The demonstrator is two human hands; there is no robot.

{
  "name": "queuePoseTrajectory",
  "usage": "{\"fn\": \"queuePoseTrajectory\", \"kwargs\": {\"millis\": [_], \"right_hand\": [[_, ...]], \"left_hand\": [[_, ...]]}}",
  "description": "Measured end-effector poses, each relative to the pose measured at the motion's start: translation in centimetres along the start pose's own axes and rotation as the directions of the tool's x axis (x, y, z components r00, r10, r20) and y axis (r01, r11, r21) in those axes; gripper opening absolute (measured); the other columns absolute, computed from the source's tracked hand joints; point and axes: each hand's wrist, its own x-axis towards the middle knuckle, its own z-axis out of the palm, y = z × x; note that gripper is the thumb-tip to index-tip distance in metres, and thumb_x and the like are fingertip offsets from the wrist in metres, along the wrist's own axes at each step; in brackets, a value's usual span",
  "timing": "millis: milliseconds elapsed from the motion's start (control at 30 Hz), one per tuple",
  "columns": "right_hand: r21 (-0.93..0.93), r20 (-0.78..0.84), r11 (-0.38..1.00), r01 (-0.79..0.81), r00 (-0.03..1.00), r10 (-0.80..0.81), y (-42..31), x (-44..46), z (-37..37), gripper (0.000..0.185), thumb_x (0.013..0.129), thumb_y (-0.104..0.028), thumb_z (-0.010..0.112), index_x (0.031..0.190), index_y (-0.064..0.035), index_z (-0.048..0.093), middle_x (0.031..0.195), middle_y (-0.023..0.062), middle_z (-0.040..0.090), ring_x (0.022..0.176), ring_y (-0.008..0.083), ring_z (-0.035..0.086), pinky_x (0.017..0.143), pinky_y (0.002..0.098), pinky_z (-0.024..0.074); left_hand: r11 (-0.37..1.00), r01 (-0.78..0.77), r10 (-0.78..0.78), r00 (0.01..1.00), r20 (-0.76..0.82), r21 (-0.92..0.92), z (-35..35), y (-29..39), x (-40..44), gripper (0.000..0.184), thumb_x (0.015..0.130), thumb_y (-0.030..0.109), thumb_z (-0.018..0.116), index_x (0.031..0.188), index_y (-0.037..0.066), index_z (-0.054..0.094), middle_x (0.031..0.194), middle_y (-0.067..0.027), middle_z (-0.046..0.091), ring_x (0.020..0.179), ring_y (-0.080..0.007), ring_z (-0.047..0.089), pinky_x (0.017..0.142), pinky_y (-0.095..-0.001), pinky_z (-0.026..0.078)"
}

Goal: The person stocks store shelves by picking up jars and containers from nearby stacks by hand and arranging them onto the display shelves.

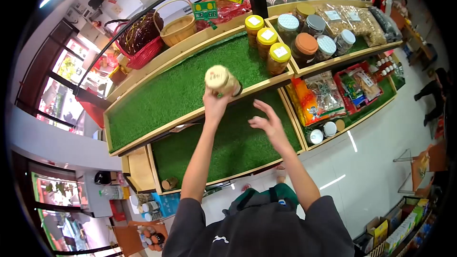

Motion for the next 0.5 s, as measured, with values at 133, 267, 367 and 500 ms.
{"fn": "queuePoseTrajectory", "kwargs": {"millis": [133, 267, 367, 500], "right_hand": [[0.207, -0.247, 0.939, -0.273, 0.915, 0.320, 3.6, -4.0, -10.3, 0.047, 0.095, -0.031, 0.048, 0.134, -0.0056, 0.043, 0.125, 0.0123, 0.053, 0.088, 0.0198, 0.063, 0.082, 0.0327, 0.0503], [0.300, -0.300, 0.897, -0.323, 0.861, 0.411, 5.8, -7.6, -13.4, 0.044, 0.096, -0.031, 0.047, 0.130, -0.0046, 0.044, 0.113, 0.0111, 0.056, 0.085, 0.0190, 0.062, 0.079, 0.0323, 0.0520], [0.353, -0.258, 0.871, -0.341, 0.860, 0.441, 5.9, -8.3, -14.2, 0.041, 0.096, -0.031, 0.049, 0.128, -0.0054, 0.046, 0.111, 0.0105, 0.056, 0.084, 0.0171, 0.062, 0.075, 0.0299, 0.0524], [0.371, -0.214, 0.866, -0.337, 0.876, 0.432, 5.3, -8.2, -15.2, 0.043, 0.096, -0.033, 0.045, 0.128, -0.0035, 0.046, 0.110, 0.0110, 0.057, 0.085, 0.0180, 0.062, 0.076, 0.0311, 0.0525]], "left_hand": [[0.988, -0.014, -0.009, 0.989, 0.146, 0.156, 5.4, -2.5, 5.3, 0.057, 0.074, 0.010, 0.080, 0.122, 0.002, 0.053, 0.115, -0.0084, 0.064, 0.104, -0.0165, 0.061, 0.090, -0.0321, 0.051], [0.979, 0.021, -0.045, 0.992, 0.118, 0.201, 9.0, -3.9, 5.2, 0.059, 0.074, 0.011, 0.080, 0.125, 0.002, 0.052, 0.116, -0.0082, 0.064, 0.104, -0.0156, 0.061, 0.090, -0.0320, 0.050], [0.957, -0.012, -0.036, 0.987, 0.159, 0.290, 10.7, -4.4, 4.9, 0.070, 0.073, 0.016, 0.082, 0.131, 0.002, 0.046, 0.117, -0.0078, 0.063, 0.106, -0.0152, 0.060, 0.091, -0.0320, 0.049], [0.977, 0.045, -0.075, 0.987, 0.140, 0.209, 11.7, -4.9, 4.4, 0.066, 0.073, 0.017, 0.082, 0.128, 0.002, 0.049, 0.116, -0.0079, 0.064, 0.106, -0.0159, 0.060, 0.093, -0.0317, 0.047]]}}
